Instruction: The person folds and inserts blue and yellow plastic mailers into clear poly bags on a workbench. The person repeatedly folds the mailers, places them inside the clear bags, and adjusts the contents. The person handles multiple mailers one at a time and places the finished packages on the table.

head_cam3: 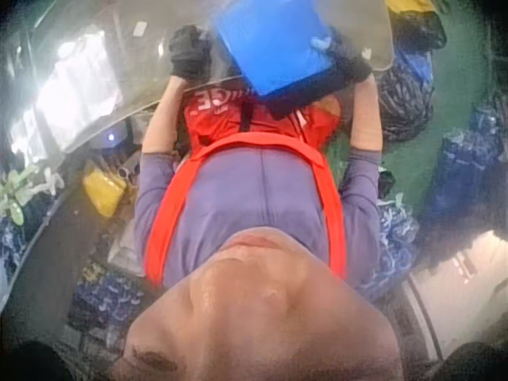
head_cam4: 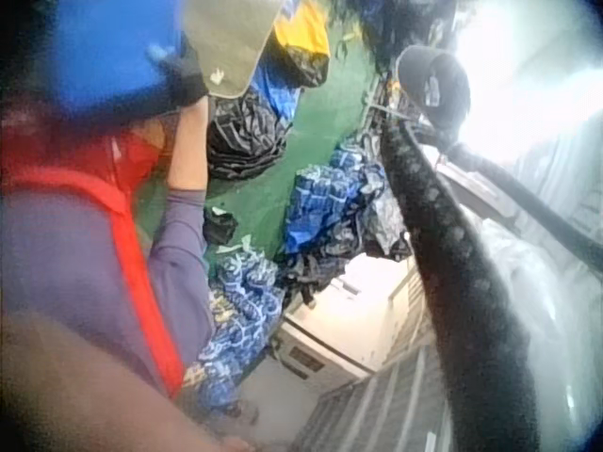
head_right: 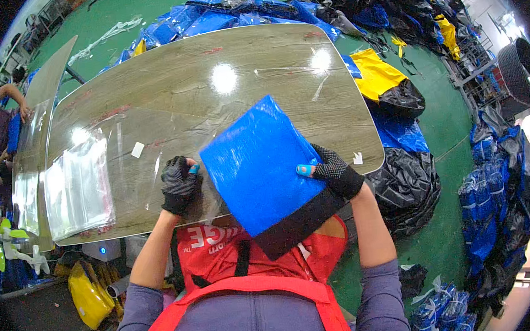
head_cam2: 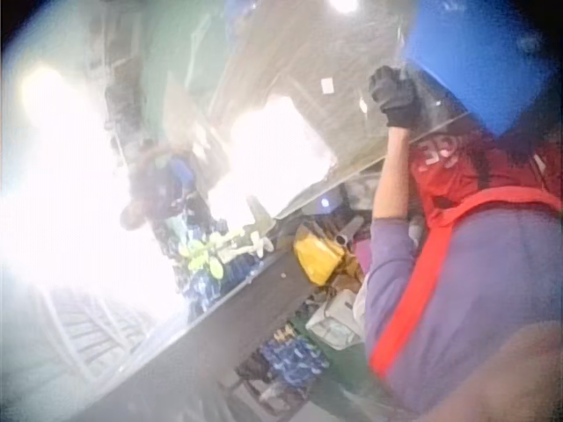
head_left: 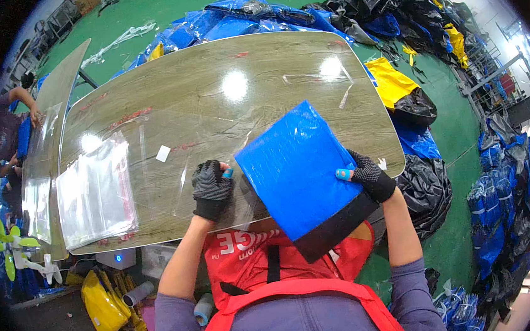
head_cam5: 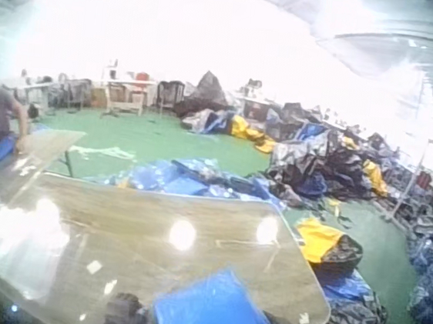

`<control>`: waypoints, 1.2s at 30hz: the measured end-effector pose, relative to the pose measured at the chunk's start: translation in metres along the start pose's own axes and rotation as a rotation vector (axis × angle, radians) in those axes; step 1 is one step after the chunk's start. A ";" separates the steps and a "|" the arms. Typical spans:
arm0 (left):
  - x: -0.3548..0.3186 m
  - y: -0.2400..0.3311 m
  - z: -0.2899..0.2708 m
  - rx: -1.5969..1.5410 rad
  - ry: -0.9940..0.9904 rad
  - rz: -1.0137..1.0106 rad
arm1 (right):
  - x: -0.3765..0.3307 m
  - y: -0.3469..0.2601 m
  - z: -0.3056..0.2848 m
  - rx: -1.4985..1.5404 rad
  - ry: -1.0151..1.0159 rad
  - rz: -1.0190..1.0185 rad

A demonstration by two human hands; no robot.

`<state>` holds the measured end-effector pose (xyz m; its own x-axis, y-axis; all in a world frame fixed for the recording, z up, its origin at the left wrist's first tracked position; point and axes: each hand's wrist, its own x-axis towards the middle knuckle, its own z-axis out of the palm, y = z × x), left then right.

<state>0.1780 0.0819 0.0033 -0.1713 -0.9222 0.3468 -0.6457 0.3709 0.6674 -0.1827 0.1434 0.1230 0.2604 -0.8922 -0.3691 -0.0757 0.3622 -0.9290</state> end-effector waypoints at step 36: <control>-0.062 0.006 -0.073 -0.692 0.011 -0.839 | 0.057 0.078 0.123 -0.124 0.422 -0.259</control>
<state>0.2394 0.1498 0.0341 0.1378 -0.9106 -0.3895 0.0059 -0.3925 0.9197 -0.0554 0.1542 0.0325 -0.1237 -0.9890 -0.0813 -0.1801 0.1029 -0.9783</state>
